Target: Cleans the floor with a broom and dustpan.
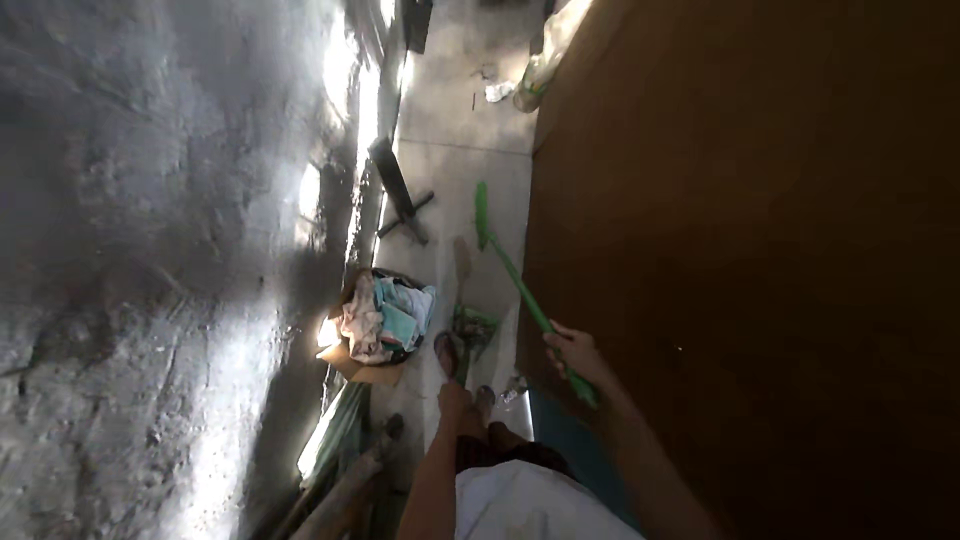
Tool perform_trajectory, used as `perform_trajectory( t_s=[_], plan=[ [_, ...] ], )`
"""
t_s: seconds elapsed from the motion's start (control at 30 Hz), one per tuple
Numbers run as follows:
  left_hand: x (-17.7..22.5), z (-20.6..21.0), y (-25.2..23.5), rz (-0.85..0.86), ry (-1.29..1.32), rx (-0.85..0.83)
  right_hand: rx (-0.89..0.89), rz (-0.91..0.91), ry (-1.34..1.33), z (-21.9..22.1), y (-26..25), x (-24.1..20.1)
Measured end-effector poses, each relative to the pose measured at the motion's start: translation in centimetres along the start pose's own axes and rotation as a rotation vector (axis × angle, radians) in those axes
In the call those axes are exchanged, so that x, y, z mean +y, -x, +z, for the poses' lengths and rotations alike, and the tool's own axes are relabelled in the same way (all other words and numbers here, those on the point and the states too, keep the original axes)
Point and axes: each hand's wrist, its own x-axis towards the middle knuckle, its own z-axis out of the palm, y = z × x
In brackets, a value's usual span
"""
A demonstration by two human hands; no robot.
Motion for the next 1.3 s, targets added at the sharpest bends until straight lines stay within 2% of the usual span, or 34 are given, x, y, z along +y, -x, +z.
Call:
perform_trajectory(
  t_s=[0.07, 0.3, 0.43, 0.57, 0.67, 0.8, 1.0, 1.17, 1.3],
  plan=[
    [1.1, -1.4, -3.3, 0.025, -0.028, 0.021, -0.030, -0.008, -0.081, -0.8, -1.7, -3.2],
    [7.8, -9.5, -8.2, 0.130, -0.014, 0.066, -0.059, 0.025, -0.203, -1.8, -6.0, -11.7],
    [13.0, -15.5, -9.5, 0.098, -0.052, 0.054, -0.068, 0.027, -0.238, -2.8, -9.4, -16.5],
    [19.0, -21.0, -12.0, 0.058, -0.010, 0.076, -0.111, 0.045, -0.284, -5.0, -15.7, -22.6],
    [23.9, -25.0, -14.0, -0.001, 0.030, 0.091, -0.178, 0.052, -0.330, -6.3, -22.3, -28.7],
    [30.1, -29.6, -16.6, -0.049, 0.034, 0.131, -0.315, 0.070, -0.350, -6.6, -32.0, -39.0],
    [38.5, -37.4, -20.0, -0.091, 0.103, 0.147, -0.481, 0.093, -0.300, -3.6, -47.2, -54.1],
    [44.2, -43.8, -24.0, -0.117, 0.129, 0.151, -0.508, 0.193, -0.281, 0.6, -61.3, -64.8],
    [48.0, -48.3, -28.8, -0.145, 0.151, 0.164, -0.442, 0.299, -0.295, 1.1, -72.6, -69.5]
  ],
)
